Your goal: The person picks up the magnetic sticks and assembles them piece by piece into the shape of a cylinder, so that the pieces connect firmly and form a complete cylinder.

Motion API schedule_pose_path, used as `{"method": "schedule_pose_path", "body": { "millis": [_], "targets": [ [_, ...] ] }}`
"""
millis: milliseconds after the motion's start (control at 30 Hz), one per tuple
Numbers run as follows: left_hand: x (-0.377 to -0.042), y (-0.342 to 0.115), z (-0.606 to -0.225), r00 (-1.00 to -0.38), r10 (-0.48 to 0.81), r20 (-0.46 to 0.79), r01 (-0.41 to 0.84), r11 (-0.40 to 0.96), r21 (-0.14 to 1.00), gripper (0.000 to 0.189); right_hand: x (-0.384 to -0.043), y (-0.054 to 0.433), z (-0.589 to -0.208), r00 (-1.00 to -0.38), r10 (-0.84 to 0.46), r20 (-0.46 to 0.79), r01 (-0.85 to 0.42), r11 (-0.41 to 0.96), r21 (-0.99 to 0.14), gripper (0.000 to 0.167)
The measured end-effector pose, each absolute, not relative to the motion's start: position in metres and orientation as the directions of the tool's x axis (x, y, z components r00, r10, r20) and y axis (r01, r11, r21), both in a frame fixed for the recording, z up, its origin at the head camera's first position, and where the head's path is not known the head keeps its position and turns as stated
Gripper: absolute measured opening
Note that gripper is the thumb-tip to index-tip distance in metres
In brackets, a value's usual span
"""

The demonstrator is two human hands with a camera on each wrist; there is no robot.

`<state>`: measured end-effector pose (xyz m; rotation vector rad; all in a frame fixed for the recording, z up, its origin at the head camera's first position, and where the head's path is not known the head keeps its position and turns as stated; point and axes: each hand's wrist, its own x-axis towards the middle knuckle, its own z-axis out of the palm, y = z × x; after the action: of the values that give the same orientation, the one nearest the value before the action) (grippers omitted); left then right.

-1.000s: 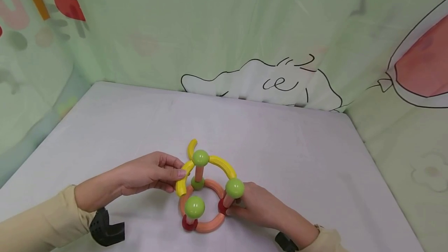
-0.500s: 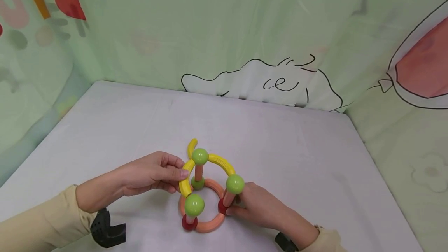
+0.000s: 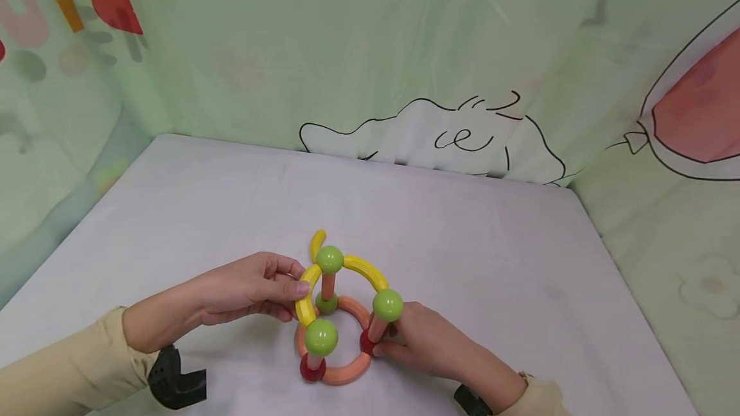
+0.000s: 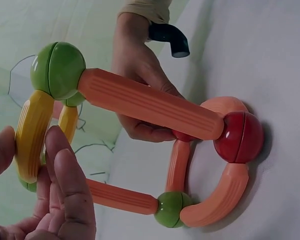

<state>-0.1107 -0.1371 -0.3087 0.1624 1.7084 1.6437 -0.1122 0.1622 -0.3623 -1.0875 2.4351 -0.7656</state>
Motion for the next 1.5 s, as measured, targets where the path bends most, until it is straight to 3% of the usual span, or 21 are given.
{"method": "schedule_pose_path", "body": {
  "millis": [167, 400, 633, 967, 1500],
  "targets": [
    [-0.112, -0.142, -0.317, -0.693, 0.611, -0.384, -0.352, 0.178, 0.919, 0.035, -0.112, 0.162, -0.362, -0.638, -0.761, -0.117, -0.561, 0.563, -0.606, 0.014],
    [-0.104, -0.143, -0.343, -0.648, 0.712, -0.27, -0.054, 0.31, 0.949, 0.033, -0.112, 0.162, -0.359, -0.644, -0.756, -0.118, -0.554, 0.567, -0.609, 0.012],
    [-0.095, -0.134, -0.354, -0.628, 0.759, -0.169, 0.104, 0.297, 0.949, 0.028, -0.111, 0.163, -0.358, -0.64, -0.767, -0.057, -0.54, 0.501, -0.676, 0.005],
    [-0.089, -0.132, -0.357, -0.667, 0.729, -0.154, 0.113, 0.303, 0.946, 0.017, -0.109, 0.163, -0.361, -0.602, -0.797, 0.046, -0.616, 0.427, -0.662, 0.011],
    [-0.09, -0.134, -0.355, -0.677, 0.717, -0.169, 0.117, 0.331, 0.936, 0.019, -0.108, 0.161, -0.357, -0.599, -0.8, 0.018, -0.649, 0.473, -0.597, 0.013]
  ]
}}
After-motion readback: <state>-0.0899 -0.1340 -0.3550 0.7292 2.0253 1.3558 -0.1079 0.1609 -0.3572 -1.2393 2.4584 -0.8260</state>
